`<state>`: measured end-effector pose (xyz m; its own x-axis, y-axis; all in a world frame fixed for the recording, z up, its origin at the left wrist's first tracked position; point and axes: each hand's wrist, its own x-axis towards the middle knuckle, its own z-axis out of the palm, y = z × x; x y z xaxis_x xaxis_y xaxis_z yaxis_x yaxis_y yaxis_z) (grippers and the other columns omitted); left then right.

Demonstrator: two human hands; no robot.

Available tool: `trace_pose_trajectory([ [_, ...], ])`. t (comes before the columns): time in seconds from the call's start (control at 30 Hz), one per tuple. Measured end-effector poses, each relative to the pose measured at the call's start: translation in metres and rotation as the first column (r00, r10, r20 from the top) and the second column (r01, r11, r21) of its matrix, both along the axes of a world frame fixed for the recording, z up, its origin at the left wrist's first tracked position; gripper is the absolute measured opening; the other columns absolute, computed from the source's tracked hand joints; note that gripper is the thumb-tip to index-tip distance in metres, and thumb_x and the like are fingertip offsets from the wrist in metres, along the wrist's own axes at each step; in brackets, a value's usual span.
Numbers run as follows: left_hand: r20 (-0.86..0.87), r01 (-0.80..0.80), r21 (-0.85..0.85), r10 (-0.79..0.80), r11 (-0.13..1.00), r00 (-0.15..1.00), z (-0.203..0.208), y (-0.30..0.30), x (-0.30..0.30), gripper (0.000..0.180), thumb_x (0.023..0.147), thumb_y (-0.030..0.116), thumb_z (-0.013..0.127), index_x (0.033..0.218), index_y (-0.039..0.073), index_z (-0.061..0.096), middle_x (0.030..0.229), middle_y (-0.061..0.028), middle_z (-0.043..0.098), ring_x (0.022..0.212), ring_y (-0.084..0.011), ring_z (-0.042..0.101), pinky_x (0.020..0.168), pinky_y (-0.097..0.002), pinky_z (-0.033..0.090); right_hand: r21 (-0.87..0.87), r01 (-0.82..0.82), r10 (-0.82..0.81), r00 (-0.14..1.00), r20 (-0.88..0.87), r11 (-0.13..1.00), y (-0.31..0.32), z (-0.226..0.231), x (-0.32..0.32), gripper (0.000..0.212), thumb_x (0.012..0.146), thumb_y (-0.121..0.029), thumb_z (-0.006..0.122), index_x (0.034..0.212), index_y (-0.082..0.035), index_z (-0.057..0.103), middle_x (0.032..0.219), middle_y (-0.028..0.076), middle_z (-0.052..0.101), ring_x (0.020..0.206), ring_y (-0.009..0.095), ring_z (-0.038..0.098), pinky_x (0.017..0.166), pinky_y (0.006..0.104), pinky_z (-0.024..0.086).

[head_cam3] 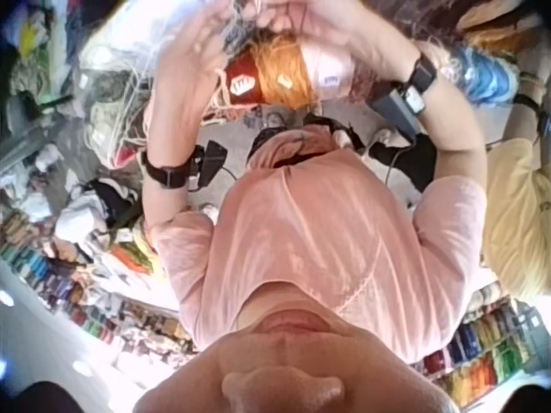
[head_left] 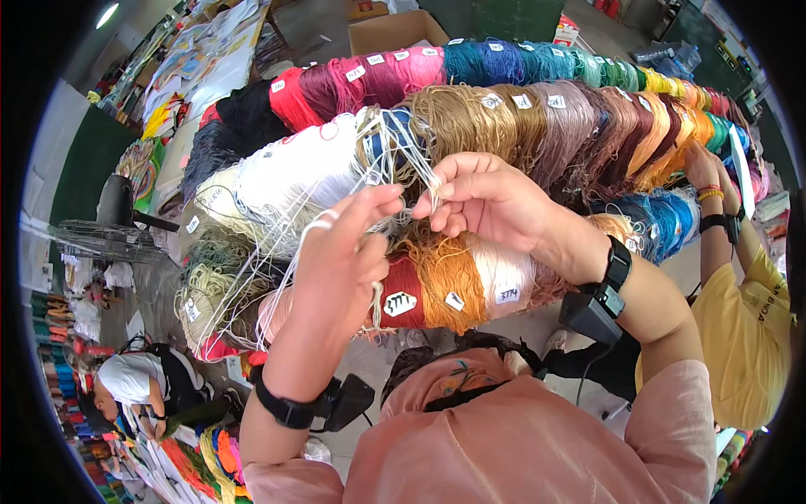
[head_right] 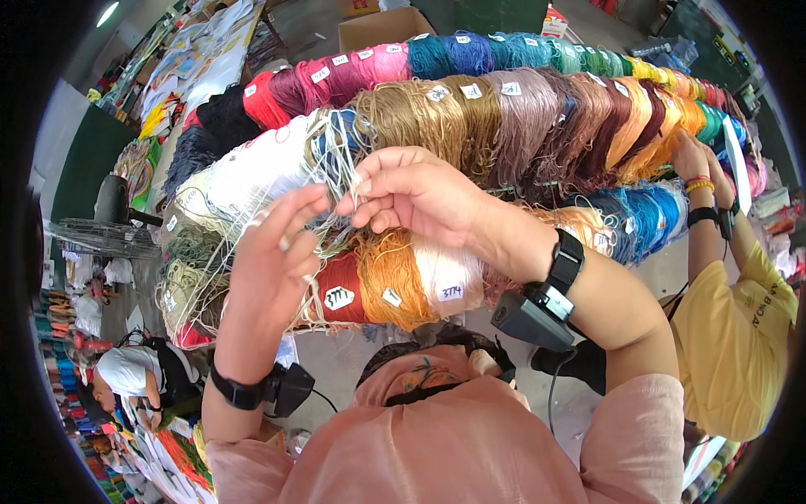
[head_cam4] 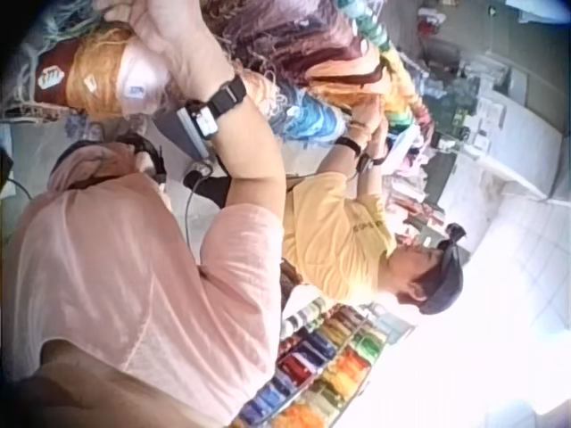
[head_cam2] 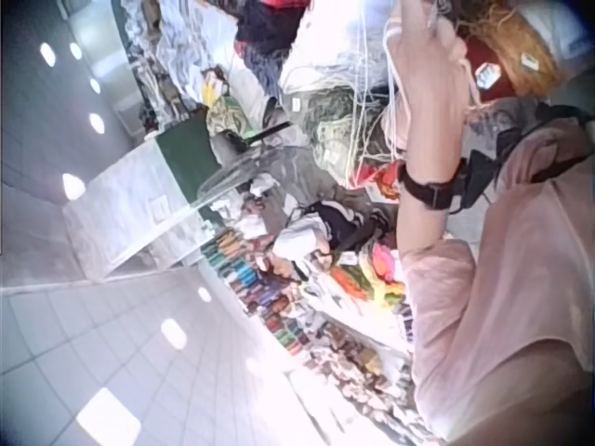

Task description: The person sorts embroidery thread by pulling strands from bundles, looping them through holes in a plastic organizer, and tying them. They refer to a printed chart while handling pink and white thread from different bundles.

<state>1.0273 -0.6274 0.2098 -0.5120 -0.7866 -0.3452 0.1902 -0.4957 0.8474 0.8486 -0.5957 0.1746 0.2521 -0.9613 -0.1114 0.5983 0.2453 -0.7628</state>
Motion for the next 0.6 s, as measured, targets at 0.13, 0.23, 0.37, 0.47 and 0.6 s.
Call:
trace_pose_trajectory([
  [0.13,-0.147,0.149,0.213,-0.119,0.966,0.982,-0.015,-0.014,-0.025,0.029,0.081,0.024,0.049,0.093,-0.002,0.049,0.084,-0.0051,0.048,0.04,-0.0005,0.027,0.036,-0.0152,0.02,0.009,-0.036,0.037,0.999,-0.036,0.999,0.004,0.002,-0.001,0.006,0.076,-0.007,0.05,0.078,-0.003,0.053,0.077,0.011,0.059,0.064,0.013,0.057,0.056,0.0199,0.045],
  [0.23,-0.065,0.089,0.088,-0.084,0.992,0.994,-0.014,-0.016,-0.037,0.026,0.078,0.02,0.054,0.091,-0.001,0.049,0.068,-0.0009,0.046,0.041,-0.0002,0.029,0.035,-0.0157,0.018,0.01,-0.027,0.027,0.995,-0.099,1.0,0.004,-0.003,-0.003,0.007,0.076,-0.008,0.051,0.077,-0.002,0.054,0.075,0.009,0.059,0.063,0.012,0.057,0.056,0.0196,0.045],
  [0.37,0.014,0.093,-0.047,-0.092,0.995,0.996,-0.02,-0.02,-0.034,0.023,0.075,0.016,0.057,0.087,-0.002,0.051,0.051,0.0061,0.038,0.04,0.0007,0.027,0.034,-0.0159,0.018,-0.026,-0.024,0.018,0.98,-0.2,0.999,0.003,-0.003,-0.002,0.007,0.075,-0.007,0.051,0.076,-0.001,0.056,0.074,0.008,0.059,0.062,0.01,0.056,0.056,0.0186,0.044],
  [0.47,0.043,0.062,-0.021,-0.061,0.998,0.997,-0.017,-0.02,-0.031,0.019,0.077,0.015,0.055,0.086,-0.002,0.052,0.049,0.0081,0.034,0.038,0.0007,0.024,0.035,-0.0159,0.018,-0.047,-0.016,0.001,0.95,-0.312,0.999,0.002,-0.003,-0.002,0.009,0.075,-0.006,0.051,0.078,0.0,0.057,0.073,0.007,0.059,0.062,0.009,0.055,0.055,0.0182,0.044],
  [0.6,0.012,0.079,-0.036,-0.078,0.996,0.997,-0.018,-0.022,-0.021,0.017,0.08,0.014,0.049,0.087,-0.001,0.052,0.066,0.0013,0.049,0.04,0.0012,0.028,0.033,-0.0135,0.02,-0.069,-0.022,-0.007,0.918,-0.396,0.997,0.0,-0.002,-0.002,0.012,0.075,-0.007,0.051,0.081,0.0,0.058,0.073,0.006,0.059,0.062,0.009,0.055,0.055,0.018,0.044],
])
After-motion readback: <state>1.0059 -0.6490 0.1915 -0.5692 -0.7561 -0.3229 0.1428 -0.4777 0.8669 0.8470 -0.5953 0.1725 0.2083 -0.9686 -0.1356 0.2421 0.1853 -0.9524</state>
